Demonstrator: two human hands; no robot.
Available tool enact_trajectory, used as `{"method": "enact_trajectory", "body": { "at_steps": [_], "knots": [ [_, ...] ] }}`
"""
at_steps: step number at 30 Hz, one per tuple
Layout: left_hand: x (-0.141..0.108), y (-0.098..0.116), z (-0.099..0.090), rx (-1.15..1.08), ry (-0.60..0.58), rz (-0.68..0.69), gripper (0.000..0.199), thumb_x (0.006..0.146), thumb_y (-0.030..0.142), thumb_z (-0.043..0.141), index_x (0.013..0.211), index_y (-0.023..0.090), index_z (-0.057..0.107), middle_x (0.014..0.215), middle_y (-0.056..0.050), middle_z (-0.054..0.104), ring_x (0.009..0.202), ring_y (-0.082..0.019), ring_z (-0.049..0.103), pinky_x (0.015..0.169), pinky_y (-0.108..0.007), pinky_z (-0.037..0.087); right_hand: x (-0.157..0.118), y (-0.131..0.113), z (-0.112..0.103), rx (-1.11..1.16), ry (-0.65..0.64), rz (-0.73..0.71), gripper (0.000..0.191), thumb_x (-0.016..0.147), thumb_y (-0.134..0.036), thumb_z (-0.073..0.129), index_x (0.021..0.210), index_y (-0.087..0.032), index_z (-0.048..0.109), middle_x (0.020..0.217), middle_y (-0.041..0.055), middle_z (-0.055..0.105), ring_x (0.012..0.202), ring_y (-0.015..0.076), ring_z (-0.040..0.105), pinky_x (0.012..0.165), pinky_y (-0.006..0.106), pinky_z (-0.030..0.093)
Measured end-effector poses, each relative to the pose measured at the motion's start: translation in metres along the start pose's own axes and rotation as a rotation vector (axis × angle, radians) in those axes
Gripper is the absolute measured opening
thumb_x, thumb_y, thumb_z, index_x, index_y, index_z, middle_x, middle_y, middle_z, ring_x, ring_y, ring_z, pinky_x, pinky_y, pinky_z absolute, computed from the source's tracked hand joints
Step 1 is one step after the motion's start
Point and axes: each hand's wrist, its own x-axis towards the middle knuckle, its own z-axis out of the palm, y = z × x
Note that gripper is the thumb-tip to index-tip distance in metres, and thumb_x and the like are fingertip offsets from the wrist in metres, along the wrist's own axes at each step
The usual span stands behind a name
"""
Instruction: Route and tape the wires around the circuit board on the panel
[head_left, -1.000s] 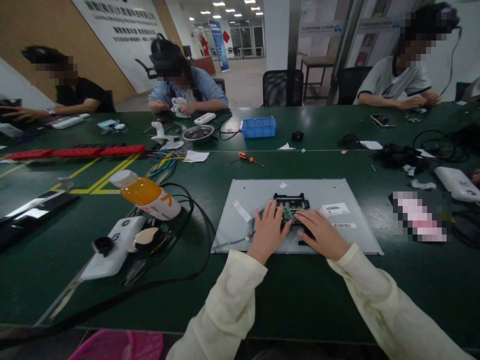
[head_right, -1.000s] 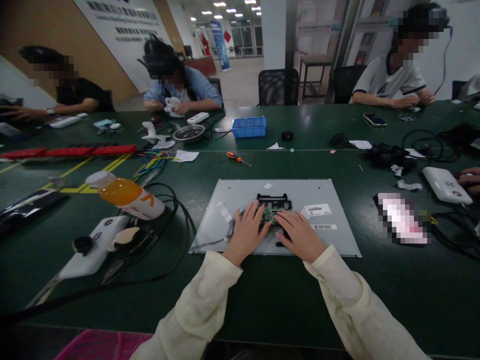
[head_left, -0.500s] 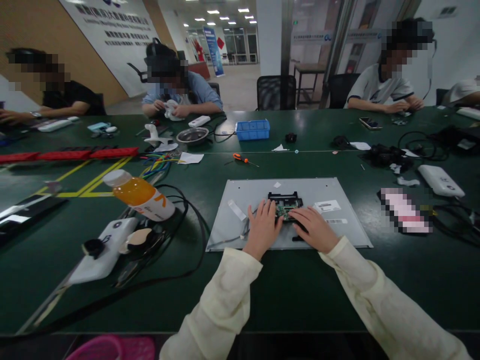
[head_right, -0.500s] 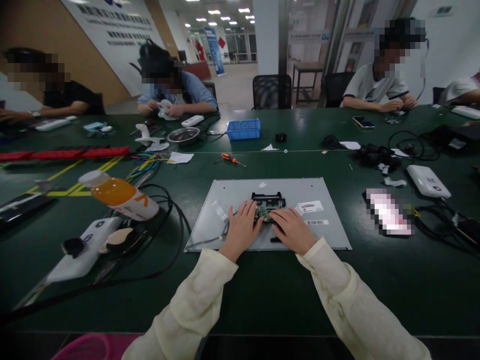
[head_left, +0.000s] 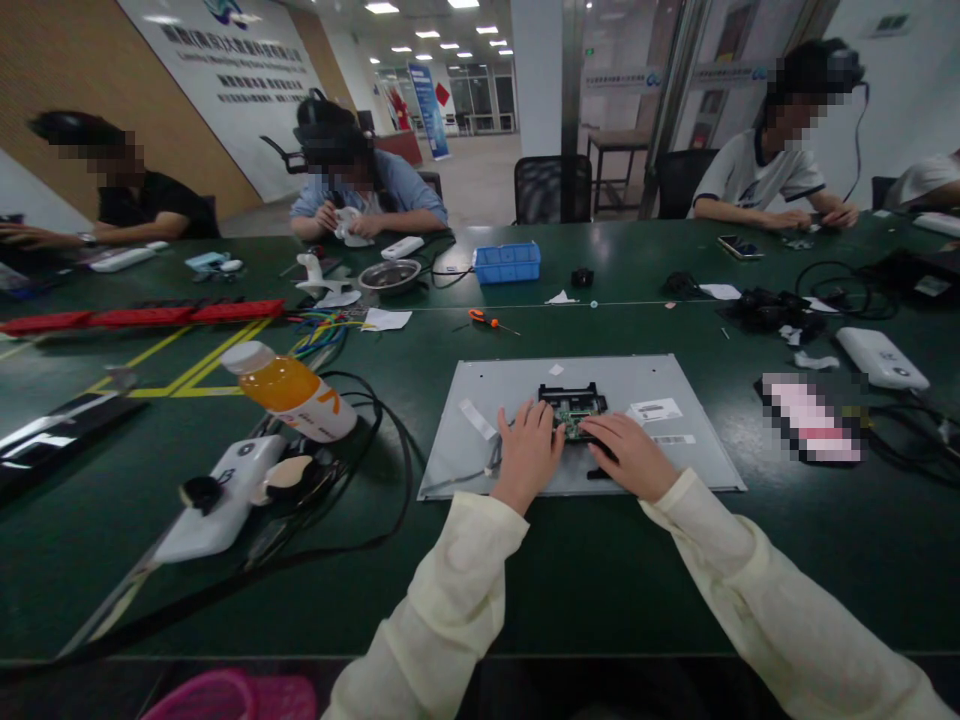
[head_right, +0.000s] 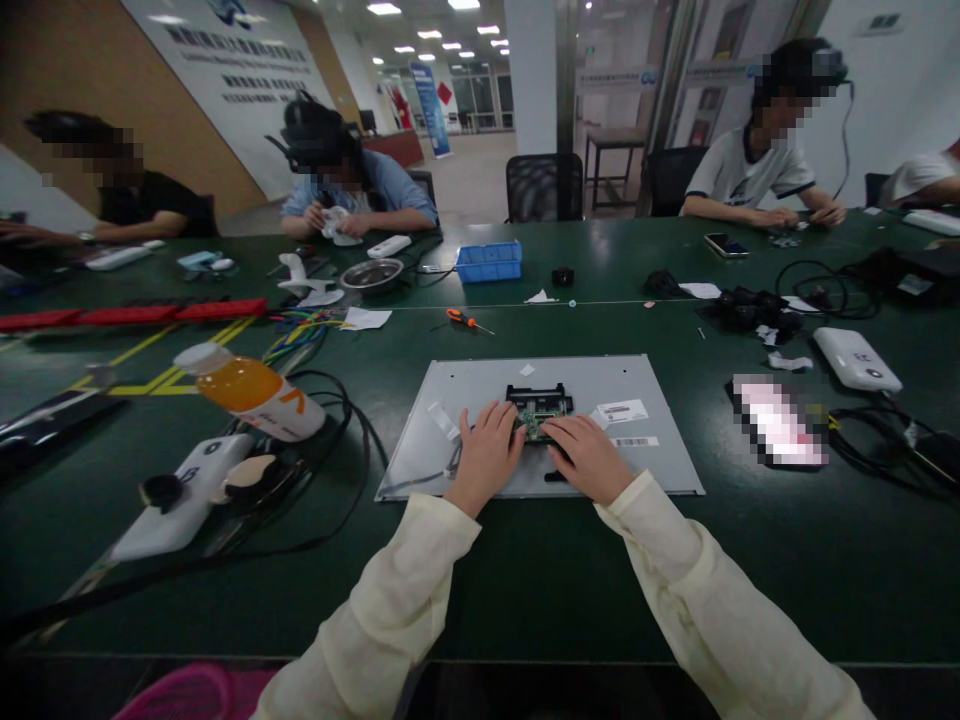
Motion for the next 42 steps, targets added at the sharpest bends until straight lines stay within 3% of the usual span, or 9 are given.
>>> {"method": "enact_trajectory", "body": {
  "at_steps": [8, 12, 17, 21, 30, 37, 42],
  "knots": [
    [0.001, 0.000, -0.003, -0.061, -0.018, -0.075, 0.034, 0.093, 0.031, 0.034, 0.120, 0.027, 0.054, 0.131, -0.006, 0.054, 0.125, -0.024, 0.041, 0.111, -0.056, 0.012, 0.000, 0.002, 0.000, 0.033, 0.005, 0.001, 0.037, 0.088, -0.023, 0.044, 0.123, -0.023, 0.054, 0.118, 0.0094, 0.060, 0.109, 0.0238, 0.054, 0.096, 0.048, 0.044],
    [0.010, -0.003, -0.003, -0.127, -0.022, -0.140, 0.029, 0.092, 0.026, 0.036, 0.108, 0.027, 0.061, 0.121, -0.004, 0.060, 0.116, -0.022, 0.048, 0.108, -0.052, 0.018, 0.001, 0.003, -0.003, 0.039, 0.022, 0.019, 0.034, 0.090, -0.025, 0.043, 0.122, -0.023, 0.056, 0.118, 0.0085, 0.060, 0.110, 0.0233, 0.053, 0.097, 0.047, 0.043],
    [0.027, -0.011, -0.001, -0.188, -0.021, -0.178, 0.019, 0.086, 0.024, 0.048, 0.091, 0.025, 0.067, 0.100, -0.004, 0.065, 0.103, -0.022, 0.054, 0.103, -0.047, 0.026, -0.001, 0.016, -0.007, 0.019, 0.120, 0.128, 0.031, 0.090, -0.027, 0.041, 0.115, -0.022, 0.060, 0.113, 0.0087, 0.062, 0.107, 0.0239, 0.055, 0.096, 0.047, 0.043],
    [0.034, -0.015, 0.000, -0.232, -0.048, -0.172, 0.017, 0.084, 0.021, 0.051, 0.083, 0.023, 0.068, 0.094, -0.003, 0.066, 0.098, -0.020, 0.056, 0.100, -0.041, 0.031, -0.005, 0.037, -0.009, -0.020, 0.198, 0.247, 0.030, 0.089, -0.026, 0.041, 0.110, -0.020, 0.061, 0.111, 0.0084, 0.063, 0.106, 0.0229, 0.055, 0.096, 0.044, 0.042],
    [0.029, -0.021, 0.004, -0.273, -0.008, -0.119, 0.019, 0.086, 0.023, 0.049, 0.087, 0.024, 0.068, 0.094, -0.002, 0.065, 0.097, -0.020, 0.057, 0.103, -0.045, 0.027, -0.016, 0.076, -0.010, -0.003, 0.084, 0.415, 0.032, 0.081, -0.031, 0.054, 0.108, -0.018, 0.063, 0.107, 0.0091, 0.063, 0.100, 0.0230, 0.057, 0.093, 0.040, 0.044],
    [0.027, -0.023, 0.008, -0.289, 0.023, -0.100, 0.020, 0.088, 0.023, 0.046, 0.089, 0.025, 0.065, 0.095, -0.002, 0.065, 0.097, -0.020, 0.057, 0.104, -0.047, 0.026, -0.016, 0.073, -0.015, 0.101, 0.015, 0.466, 0.023, 0.081, -0.028, 0.054, 0.099, -0.020, 0.066, 0.096, 0.0063, 0.062, 0.082, 0.0176, 0.060, 0.077, 0.032, 0.049],
    [0.019, -0.015, 0.004, -0.259, 0.096, -0.071, 0.024, 0.090, 0.021, 0.042, 0.108, 0.025, 0.058, 0.108, -0.003, 0.062, 0.106, -0.018, 0.054, 0.108, -0.046, 0.022, -0.015, 0.071, -0.013, 0.112, 0.056, 0.460, 0.018, 0.080, -0.027, 0.055, 0.093, -0.018, 0.064, 0.090, 0.0053, 0.062, 0.078, 0.0165, 0.059, 0.074, 0.031, 0.048]
  ]
}}
